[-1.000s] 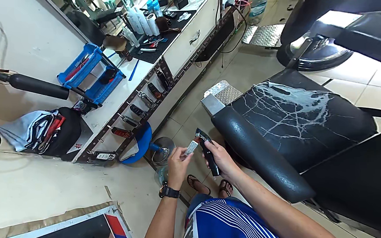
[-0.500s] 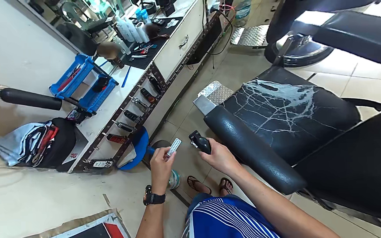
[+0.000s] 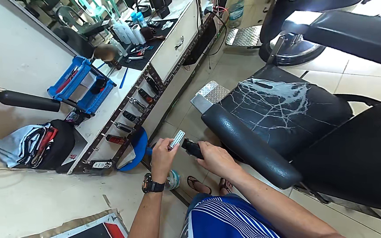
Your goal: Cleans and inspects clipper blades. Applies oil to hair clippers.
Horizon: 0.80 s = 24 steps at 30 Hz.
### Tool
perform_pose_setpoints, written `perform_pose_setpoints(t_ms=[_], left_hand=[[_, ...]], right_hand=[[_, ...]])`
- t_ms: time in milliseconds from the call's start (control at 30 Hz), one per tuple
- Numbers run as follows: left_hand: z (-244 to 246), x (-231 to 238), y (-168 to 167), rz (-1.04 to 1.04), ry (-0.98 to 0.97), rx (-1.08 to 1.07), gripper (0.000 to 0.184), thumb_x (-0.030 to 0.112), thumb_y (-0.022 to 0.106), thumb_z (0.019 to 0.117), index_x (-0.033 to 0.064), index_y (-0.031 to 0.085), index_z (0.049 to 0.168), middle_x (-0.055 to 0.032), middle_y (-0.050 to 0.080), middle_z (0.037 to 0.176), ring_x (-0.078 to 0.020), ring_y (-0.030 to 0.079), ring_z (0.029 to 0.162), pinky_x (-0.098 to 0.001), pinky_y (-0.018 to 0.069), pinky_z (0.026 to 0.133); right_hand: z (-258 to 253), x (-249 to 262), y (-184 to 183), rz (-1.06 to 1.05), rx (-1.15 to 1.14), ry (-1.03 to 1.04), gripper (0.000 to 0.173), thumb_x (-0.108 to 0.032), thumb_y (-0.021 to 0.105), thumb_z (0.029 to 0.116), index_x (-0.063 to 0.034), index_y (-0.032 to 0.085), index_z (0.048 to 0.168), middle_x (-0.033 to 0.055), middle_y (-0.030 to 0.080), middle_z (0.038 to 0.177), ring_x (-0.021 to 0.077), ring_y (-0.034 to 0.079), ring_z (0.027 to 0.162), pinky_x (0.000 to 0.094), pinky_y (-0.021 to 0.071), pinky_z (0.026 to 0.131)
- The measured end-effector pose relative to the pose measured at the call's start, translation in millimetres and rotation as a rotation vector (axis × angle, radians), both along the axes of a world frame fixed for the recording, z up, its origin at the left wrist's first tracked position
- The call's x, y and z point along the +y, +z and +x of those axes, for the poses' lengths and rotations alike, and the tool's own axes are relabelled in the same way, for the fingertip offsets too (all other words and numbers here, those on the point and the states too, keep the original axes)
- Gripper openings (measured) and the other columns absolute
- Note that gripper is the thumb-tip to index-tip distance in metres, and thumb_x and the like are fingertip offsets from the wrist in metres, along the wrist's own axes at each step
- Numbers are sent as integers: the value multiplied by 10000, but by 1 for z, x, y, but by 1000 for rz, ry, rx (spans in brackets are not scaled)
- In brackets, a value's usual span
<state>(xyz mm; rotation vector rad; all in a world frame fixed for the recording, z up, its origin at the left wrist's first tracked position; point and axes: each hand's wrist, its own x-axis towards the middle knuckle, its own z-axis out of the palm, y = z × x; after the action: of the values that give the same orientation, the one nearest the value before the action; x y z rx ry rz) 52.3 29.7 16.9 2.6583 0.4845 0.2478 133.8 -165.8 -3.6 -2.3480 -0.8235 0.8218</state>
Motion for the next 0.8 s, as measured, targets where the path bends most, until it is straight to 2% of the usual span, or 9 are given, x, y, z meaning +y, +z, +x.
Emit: perform_pose_setpoints(t_ms=[133,267,400,500,567,633,667,733,800], left_hand=[[6,14,13,77,-56,108,293,303,710,963,81,755,1150,-102,703,1028,-206,692,853,-407,596,818],[24,17,36,129,-156,85,215,269,727,952,73,762,1031,-113,704,959,-243,693,871,-453,594,812],[45,16,35,-1,-365,418,243,282,752,935,40,767,951,-125,737,889,-277,712,877,-525,568,835],[35,39,33,33,-368,559,230,242,775,904,18,753,947,-161,724,903,-337,699,901,-568,552,832],[15,59,40,99,-267,545,230,246,773,906,18,740,917,-168,711,883,-359,690,888,-583,544,812],[-6,74,43,42,-58,397,234,273,740,936,40,740,923,-149,708,868,-332,689,849,-579,554,785],[-14,78,39,-23,59,285,239,295,719,957,57,742,961,-126,712,870,-294,690,825,-554,565,775],[-22,78,27,-249,229,86,256,326,703,980,95,727,1087,-65,724,919,-194,694,804,-458,589,775],[-27,63,10,-560,226,-87,276,251,721,969,60,696,1167,-69,729,985,-167,710,844,-401,610,809]], right_hand=[[-1,2,6,-37,-182,135,523,-292,712,939,0,513,1325,224,660,1170,413,690,1010,580,560,824],[-5,6,0,-24,-486,309,416,-146,736,921,2,532,1253,226,678,1063,431,700,941,556,567,722],[-3,14,-13,75,-704,386,385,-98,770,877,28,563,1176,217,687,926,416,713,847,528,565,678],[1,13,-14,-10,-671,436,418,-146,776,893,10,546,1205,217,691,983,419,708,918,531,560,741],[10,10,-17,-54,-486,391,503,-216,764,914,-2,518,1296,230,689,1072,433,698,987,565,554,791],[24,4,-30,30,-127,235,596,-335,718,925,-65,485,1404,193,696,1127,380,701,1001,574,558,842],[30,2,-44,159,68,125,591,-372,704,916,-81,501,1390,151,702,1099,305,708,936,511,580,817],[25,2,-64,455,565,-128,454,-310,590,955,-82,510,1339,85,709,1043,173,674,728,330,571,619],[13,8,-72,640,1089,-305,396,-308,321,1074,-95,491,1361,85,699,1013,132,630,632,257,525,516]])
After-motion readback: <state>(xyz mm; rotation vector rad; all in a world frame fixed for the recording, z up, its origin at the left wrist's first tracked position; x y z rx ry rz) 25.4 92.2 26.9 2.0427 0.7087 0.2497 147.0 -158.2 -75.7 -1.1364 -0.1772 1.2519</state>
